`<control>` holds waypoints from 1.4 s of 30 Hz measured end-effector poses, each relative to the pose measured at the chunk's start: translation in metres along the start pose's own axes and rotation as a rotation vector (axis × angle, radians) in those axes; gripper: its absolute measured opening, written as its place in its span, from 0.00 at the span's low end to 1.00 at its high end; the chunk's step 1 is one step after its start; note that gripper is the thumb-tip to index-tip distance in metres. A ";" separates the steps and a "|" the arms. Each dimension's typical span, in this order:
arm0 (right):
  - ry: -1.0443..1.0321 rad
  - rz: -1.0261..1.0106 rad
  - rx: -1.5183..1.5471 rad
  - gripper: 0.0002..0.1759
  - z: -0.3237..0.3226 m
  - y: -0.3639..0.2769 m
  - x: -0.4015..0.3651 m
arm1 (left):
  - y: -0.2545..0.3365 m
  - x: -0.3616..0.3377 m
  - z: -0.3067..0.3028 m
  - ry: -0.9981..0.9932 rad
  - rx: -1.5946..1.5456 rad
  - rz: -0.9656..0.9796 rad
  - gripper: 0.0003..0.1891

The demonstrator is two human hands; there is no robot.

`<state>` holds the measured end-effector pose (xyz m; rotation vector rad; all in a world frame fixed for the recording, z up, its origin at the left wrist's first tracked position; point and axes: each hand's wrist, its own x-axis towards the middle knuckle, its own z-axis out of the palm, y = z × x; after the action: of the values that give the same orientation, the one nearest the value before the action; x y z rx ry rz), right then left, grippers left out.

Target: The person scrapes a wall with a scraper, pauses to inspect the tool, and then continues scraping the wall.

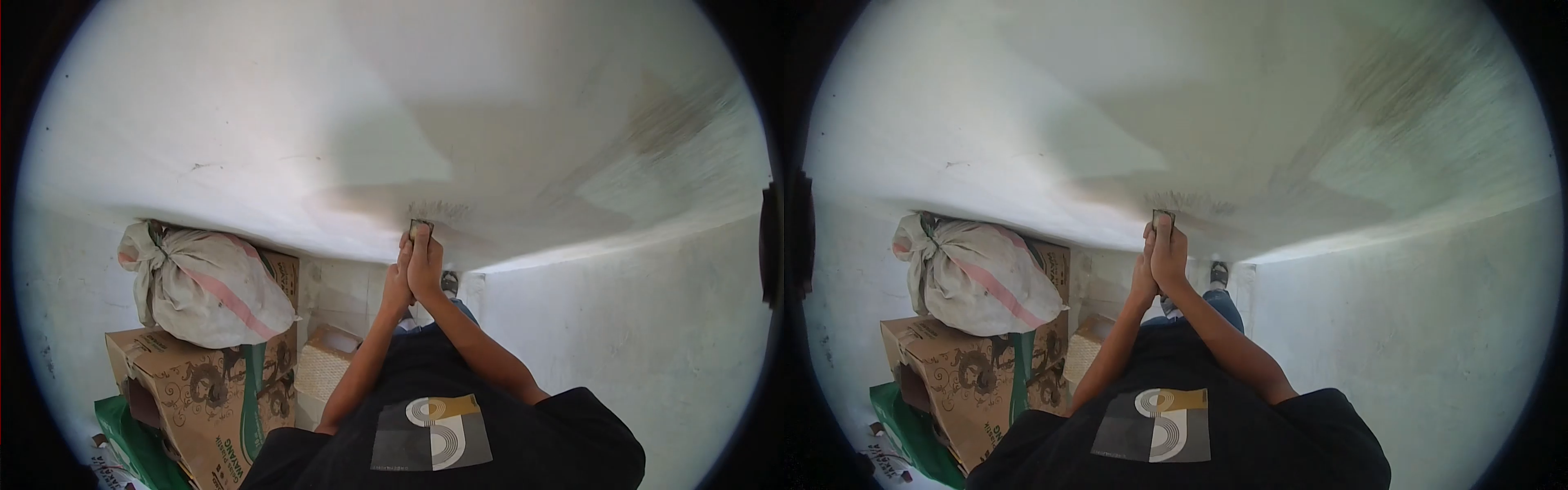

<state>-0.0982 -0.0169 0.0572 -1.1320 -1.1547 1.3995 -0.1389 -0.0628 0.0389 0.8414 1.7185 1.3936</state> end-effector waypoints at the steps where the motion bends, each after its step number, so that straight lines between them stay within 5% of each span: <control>1: 0.016 -0.046 0.020 0.30 0.002 -0.003 0.001 | 0.001 0.004 -0.002 -0.027 0.021 0.090 0.43; 2: 0.021 -0.027 0.013 0.30 -0.001 -0.003 -0.002 | -0.008 0.005 -0.004 -0.031 0.023 0.070 0.43; 4: -0.015 -0.011 0.047 0.29 -0.001 -0.018 -0.002 | -0.020 0.013 -0.007 -0.195 -0.153 -0.270 0.44; 5: -0.022 -0.026 0.049 0.29 0.000 -0.012 0.000 | -0.022 0.009 -0.008 -0.213 -0.024 -0.082 0.45; 9: 0.000 -0.016 0.050 0.28 0.006 -0.020 0.003 | 0.008 0.008 -0.004 -0.067 -0.019 0.024 0.45; 14: 0.075 -0.098 -0.036 0.32 0.007 0.012 0.001 | -0.048 0.025 0.000 -0.197 -0.097 -0.237 0.41; 16: 0.048 -0.086 -0.021 0.31 0.011 -0.018 0.009 | -0.116 0.054 0.028 0.271 0.273 0.566 0.40; 20: -0.011 -0.011 -0.003 0.30 0.000 -0.007 -0.001 | -0.021 0.012 -0.014 -0.143 0.228 0.310 0.39; 22: -0.010 0.081 0.016 0.29 -0.002 -0.002 0.001 | -0.011 0.006 -0.014 -0.262 0.114 -0.224 0.40; 24: 0.052 -0.106 -0.005 0.31 -0.001 -0.013 0.001 | 0.001 0.008 0.002 -0.079 -0.043 -0.183 0.42; 26: 0.045 -0.040 0.006 0.30 -0.012 -0.022 -0.010 | 0.002 0.009 -0.005 -0.308 -0.027 -0.258 0.43; 28: 0.033 -0.034 0.024 0.29 -0.014 -0.024 -0.003 | -0.030 0.003 0.004 -0.314 0.097 -0.090 0.43; 30: 0.065 -0.018 0.006 0.28 -0.014 -0.005 -0.003 | -0.053 0.004 0.019 0.039 0.208 0.302 0.45; 31: 0.048 -0.008 0.031 0.28 -0.016 -0.010 -0.004 | 0.001 -0.002 0.004 -0.197 0.057 -0.008 0.30; 32: 0.052 0.004 0.028 0.28 -0.018 -0.019 -0.006 | 0.002 0.002 0.000 -0.201 0.059 -0.020 0.30; 34: 0.030 0.035 0.077 0.28 -0.021 -0.036 -0.006 | 0.002 0.003 -0.003 -0.286 -0.075 -0.487 0.30; 35: 0.027 0.028 0.075 0.28 -0.022 -0.027 -0.008 | -0.015 0.000 0.000 -0.286 -0.079 -0.480 0.30; 37: 0.053 0.041 0.053 0.29 -0.019 -0.003 -0.003 | -0.060 0.005 0.009 -0.207 0.064 0.215 0.29; 38: 0.057 0.037 0.052 0.29 -0.018 -0.010 0.003 | -0.053 0.009 0.015 -0.211 0.062 0.219 0.29; 40: 0.051 -0.031 0.024 0.32 -0.017 -0.031 -0.005 | -0.028 -0.004 0.019 -0.009 0.267 0.378 0.44; 41: 0.036 0.004 0.011 0.32 -0.016 -0.038 -0.007 | 0.002 -0.004 0.003 -0.291 -0.091 -0.342 0.44; 42: 0.026 -0.009 0.010 0.32 -0.019 -0.028 -0.005 | 0.001 -0.003 0.006 -0.284 -0.097 -0.330 0.44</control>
<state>-0.0760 -0.0174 0.0835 -1.1336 -1.1311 1.3787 -0.1322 -0.0628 0.0395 0.6336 1.4798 1.0713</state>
